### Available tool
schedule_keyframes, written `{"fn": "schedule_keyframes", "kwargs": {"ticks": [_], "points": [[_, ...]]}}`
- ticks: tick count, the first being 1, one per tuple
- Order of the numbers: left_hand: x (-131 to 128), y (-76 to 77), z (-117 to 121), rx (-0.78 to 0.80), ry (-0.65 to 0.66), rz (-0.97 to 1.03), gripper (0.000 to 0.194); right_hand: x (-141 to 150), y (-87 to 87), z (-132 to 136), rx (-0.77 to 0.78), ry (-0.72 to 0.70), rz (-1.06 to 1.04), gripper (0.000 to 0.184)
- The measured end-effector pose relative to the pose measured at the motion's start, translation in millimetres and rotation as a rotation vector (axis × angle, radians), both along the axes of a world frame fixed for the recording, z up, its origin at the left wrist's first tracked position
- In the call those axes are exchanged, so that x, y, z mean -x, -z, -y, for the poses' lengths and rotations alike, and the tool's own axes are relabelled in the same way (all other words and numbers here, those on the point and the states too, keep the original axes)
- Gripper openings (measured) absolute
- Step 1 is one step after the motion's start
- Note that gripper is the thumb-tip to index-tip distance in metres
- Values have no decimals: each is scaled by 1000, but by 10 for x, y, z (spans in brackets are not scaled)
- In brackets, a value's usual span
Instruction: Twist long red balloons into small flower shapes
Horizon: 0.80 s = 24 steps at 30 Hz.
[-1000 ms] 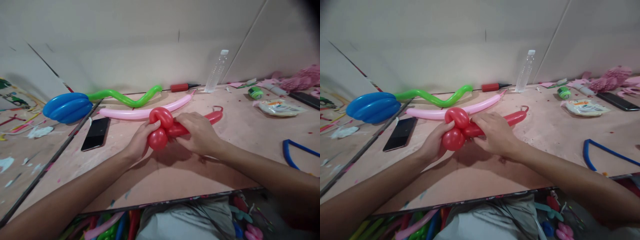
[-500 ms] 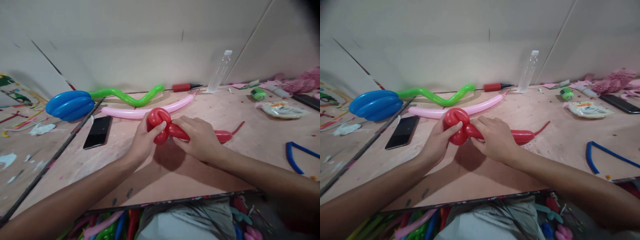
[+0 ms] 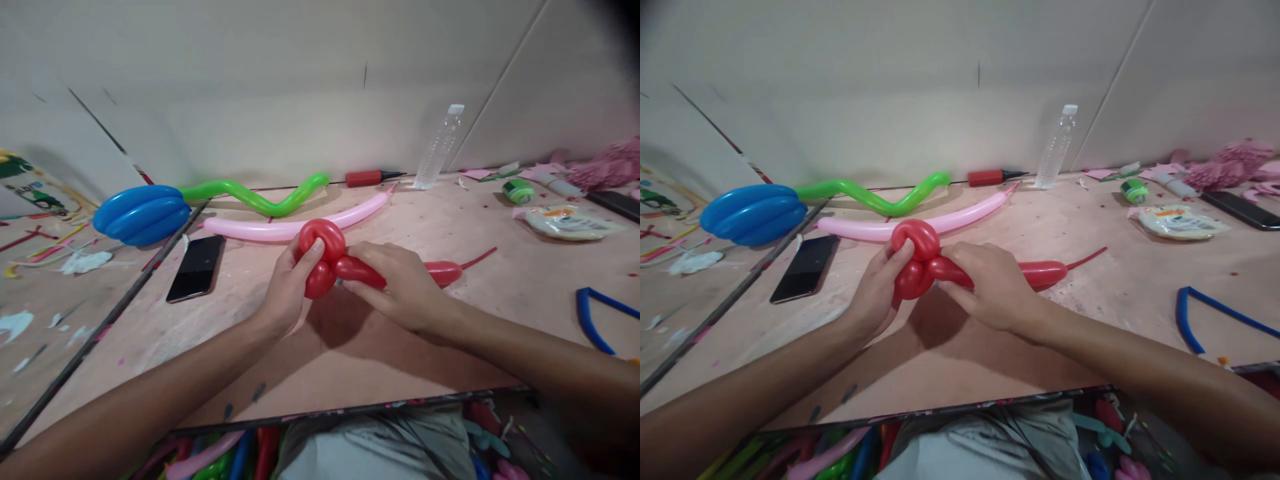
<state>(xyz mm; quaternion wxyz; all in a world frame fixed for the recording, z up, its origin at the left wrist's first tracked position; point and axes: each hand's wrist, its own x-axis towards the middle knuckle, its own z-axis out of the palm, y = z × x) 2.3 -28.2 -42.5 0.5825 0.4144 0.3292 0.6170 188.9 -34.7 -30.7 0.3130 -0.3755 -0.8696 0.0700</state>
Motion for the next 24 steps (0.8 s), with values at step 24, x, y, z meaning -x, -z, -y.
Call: {"fn": "schedule_keyframes", "kwargs": {"ticks": [24], "points": [[172, -31, 61, -277, 266, -361, 27, -96, -31, -110, 101, -61, -129, 36]]}}
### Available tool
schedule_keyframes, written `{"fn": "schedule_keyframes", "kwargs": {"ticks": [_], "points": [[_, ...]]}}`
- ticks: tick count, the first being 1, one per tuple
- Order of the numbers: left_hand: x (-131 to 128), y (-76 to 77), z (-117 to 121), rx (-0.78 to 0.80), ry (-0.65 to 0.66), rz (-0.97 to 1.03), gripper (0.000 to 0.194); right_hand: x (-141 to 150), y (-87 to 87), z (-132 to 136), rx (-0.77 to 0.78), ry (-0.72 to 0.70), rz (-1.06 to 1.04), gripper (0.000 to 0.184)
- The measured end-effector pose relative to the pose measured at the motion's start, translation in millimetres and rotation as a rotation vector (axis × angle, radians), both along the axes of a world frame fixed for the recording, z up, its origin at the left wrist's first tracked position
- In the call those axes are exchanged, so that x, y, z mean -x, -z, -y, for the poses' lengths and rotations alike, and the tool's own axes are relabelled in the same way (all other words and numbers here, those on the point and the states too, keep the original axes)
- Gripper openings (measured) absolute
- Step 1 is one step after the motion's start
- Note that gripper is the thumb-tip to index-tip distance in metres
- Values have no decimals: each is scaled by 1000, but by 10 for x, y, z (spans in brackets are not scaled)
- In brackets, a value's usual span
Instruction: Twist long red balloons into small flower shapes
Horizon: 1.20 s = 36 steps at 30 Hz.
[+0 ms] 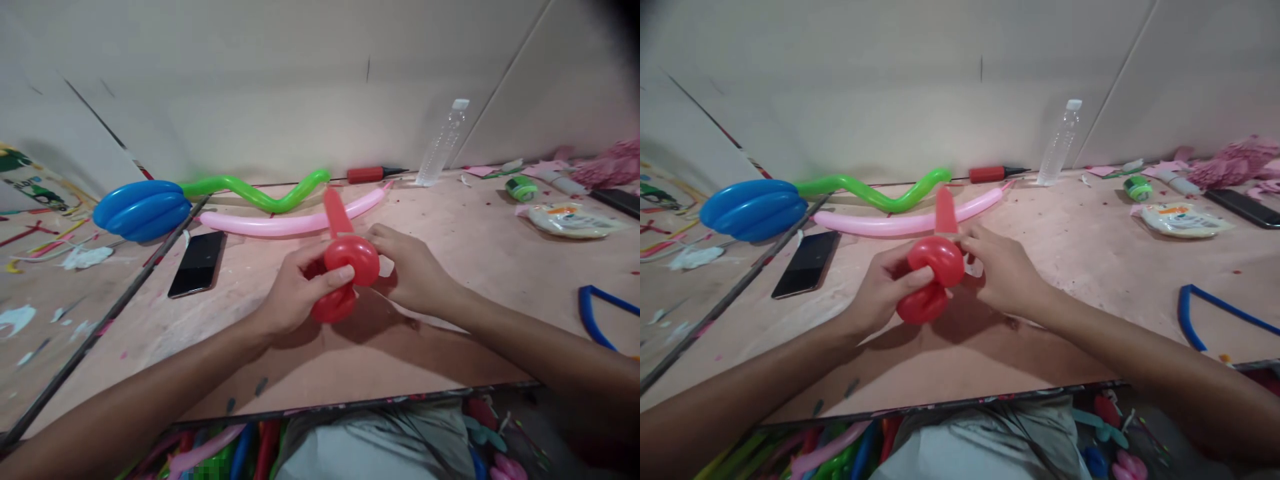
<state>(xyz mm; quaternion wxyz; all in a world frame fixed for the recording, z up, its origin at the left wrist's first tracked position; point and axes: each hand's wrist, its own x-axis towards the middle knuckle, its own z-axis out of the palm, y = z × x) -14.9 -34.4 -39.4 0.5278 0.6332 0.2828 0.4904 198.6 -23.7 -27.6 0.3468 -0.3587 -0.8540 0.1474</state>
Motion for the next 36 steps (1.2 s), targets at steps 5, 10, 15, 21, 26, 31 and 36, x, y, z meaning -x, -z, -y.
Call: {"fn": "schedule_keyframes", "kwargs": {"ticks": [5, 10, 15, 21, 26, 31, 36], "points": [[18, 23, 20, -411, -190, -421, 42, 45, 87, -30, 660, -336, -472, 89], [50, 23, 51, -499, -303, -514, 47, 79, 115, -31, 827, -406, -651, 89], [49, 54, 74, -880, -445, -801, 36, 158, 137, 6, 800, -271, -663, 100], [-7, 76, 98, -1019, -407, -897, 30, 246, 219, 34, 675, -162, -659, 64], [-52, 110, 92, -897, -494, -714, 34, 299, 238, 92, 495, -92, -665, 57], [-55, 130, 72, -709, -461, -626, 37, 263, 246, 114, 481, -74, -615, 53], [-53, 146, 27, -551, -338, -600, 28, 185, 310, 107, 510, -18, -438, 33]]}}
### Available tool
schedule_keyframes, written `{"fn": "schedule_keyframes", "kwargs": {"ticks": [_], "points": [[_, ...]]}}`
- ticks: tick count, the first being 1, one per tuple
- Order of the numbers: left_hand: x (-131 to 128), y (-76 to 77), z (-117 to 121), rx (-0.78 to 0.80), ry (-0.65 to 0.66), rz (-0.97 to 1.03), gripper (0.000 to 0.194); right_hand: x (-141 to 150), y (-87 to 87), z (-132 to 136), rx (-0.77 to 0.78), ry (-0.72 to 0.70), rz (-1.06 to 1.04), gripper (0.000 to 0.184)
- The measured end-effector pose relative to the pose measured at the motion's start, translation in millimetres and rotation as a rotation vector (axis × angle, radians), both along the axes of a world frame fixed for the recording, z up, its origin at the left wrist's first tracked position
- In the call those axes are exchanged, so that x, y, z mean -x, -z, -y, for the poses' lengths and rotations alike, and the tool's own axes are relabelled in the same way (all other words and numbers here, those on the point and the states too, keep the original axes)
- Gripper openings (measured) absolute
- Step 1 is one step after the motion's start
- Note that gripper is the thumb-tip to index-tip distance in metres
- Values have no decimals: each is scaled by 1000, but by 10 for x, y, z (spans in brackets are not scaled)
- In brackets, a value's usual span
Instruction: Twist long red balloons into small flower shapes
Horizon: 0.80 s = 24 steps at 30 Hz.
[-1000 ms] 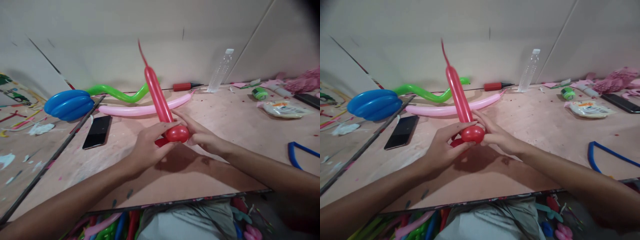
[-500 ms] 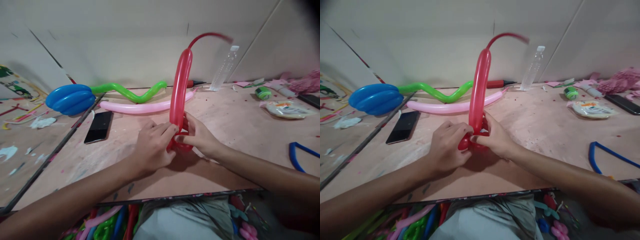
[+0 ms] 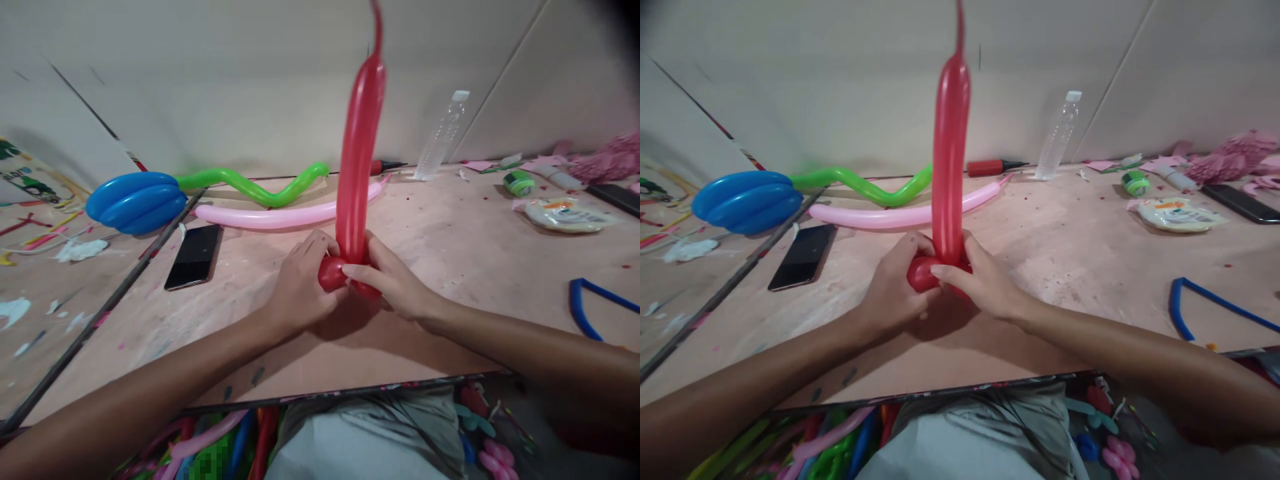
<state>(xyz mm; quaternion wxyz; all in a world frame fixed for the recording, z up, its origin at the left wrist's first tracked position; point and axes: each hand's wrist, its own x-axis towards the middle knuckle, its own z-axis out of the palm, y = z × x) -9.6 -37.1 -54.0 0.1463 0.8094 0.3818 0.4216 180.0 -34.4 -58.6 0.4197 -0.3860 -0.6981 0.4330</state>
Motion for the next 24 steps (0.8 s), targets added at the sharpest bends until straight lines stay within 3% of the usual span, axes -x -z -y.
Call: {"fn": "schedule_keyframes", "kwargs": {"ticks": [3, 6, 9, 14, 20, 24], "points": [[-4, 0, -12, 66, 14, 4, 26, -1, -36, 31, 33, -21, 81, 50], [6, -25, -23, 99, -18, 68, 23, -18, -123, 10, 118, -161, 5, 66], [33, -59, -48, 131, 12, 132, 20, -79, -205, -85, 192, -235, -72, 57], [74, -78, -89, 202, 13, 299, 21, -142, -215, -192, 229, -219, -128, 42], [74, -95, -118, 297, 111, 396, 28, -104, -137, -160, 181, -101, -169, 32], [98, -107, -179, 478, 176, 416, 21, -124, -179, -139, 88, -126, -103, 26]]}}
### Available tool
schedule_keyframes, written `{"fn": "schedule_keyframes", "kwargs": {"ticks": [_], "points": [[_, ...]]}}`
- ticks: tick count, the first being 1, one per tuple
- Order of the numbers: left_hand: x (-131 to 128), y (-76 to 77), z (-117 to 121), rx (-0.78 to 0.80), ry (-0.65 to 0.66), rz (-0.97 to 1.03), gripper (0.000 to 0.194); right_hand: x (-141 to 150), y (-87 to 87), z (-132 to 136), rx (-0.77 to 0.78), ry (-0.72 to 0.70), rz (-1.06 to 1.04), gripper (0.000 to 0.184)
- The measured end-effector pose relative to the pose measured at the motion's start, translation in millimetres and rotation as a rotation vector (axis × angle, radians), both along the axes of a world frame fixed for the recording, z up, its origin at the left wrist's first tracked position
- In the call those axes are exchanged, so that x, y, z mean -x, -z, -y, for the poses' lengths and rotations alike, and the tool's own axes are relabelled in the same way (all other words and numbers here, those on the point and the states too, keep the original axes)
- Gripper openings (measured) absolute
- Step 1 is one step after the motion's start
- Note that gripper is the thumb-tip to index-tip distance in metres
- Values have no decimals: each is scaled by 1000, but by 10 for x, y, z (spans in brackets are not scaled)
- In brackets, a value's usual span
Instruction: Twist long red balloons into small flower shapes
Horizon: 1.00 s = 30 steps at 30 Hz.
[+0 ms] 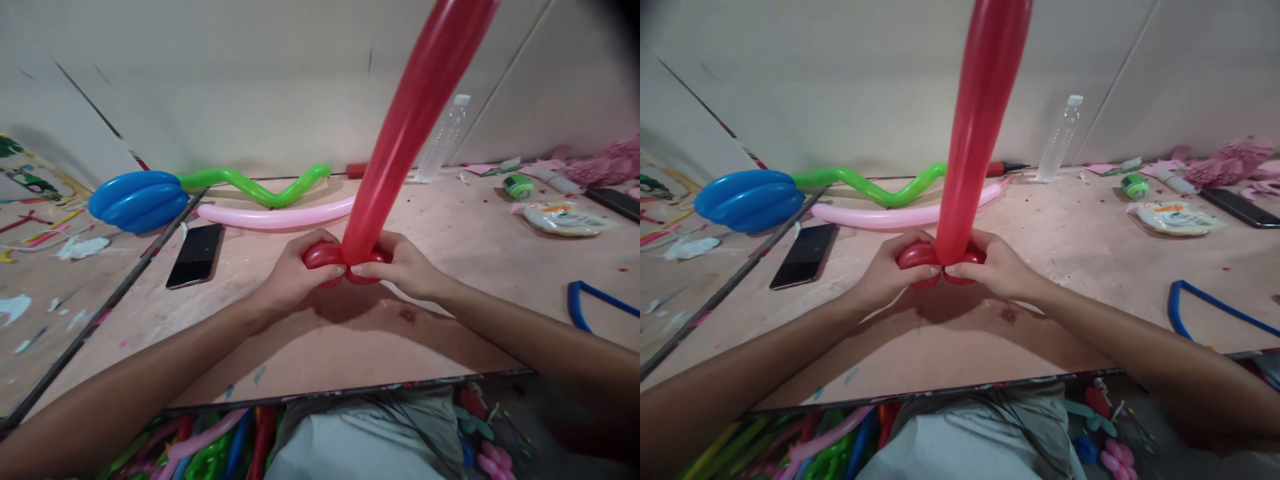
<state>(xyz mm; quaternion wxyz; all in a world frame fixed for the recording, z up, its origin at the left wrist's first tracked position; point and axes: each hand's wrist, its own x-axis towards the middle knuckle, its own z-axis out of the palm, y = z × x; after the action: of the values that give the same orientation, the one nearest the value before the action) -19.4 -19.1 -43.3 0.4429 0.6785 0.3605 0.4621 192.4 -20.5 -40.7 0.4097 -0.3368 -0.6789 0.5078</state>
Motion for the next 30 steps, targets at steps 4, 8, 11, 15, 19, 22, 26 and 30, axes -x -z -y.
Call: {"fn": "schedule_keyframes", "kwargs": {"ticks": [4, 8, 11, 15, 19, 22, 26, 30], "points": [[31, -33, -62, 196, 112, 80, 25, -1, 20, -8, 14, -87, -46, 39], [-18, -40, -32, 213, -48, 303, 42, 65, 139, -37, 98, -64, -109, 41], [-110, 1, 40, 262, -50, 458, 36, 109, 171, -6, 106, -19, -11, 33], [-184, 57, 79, 378, -38, 517, 37, 112, 50, 169, 135, -13, 221, 44], [-138, 74, -6, 398, -126, 456, 31, 75, -138, 379, -204, -205, 462, 29], [-89, 79, -54, 389, -167, 396, 26, 48, -220, 441, -872, -159, 409, 11], [-54, 41, 25, 351, -72, 301, 23, 28, -227, 358, -1116, 230, 463, 51], [-24, -73, 129, 157, 184, 86, 41, -12, -224, 221, -743, 147, 537, 77]]}}
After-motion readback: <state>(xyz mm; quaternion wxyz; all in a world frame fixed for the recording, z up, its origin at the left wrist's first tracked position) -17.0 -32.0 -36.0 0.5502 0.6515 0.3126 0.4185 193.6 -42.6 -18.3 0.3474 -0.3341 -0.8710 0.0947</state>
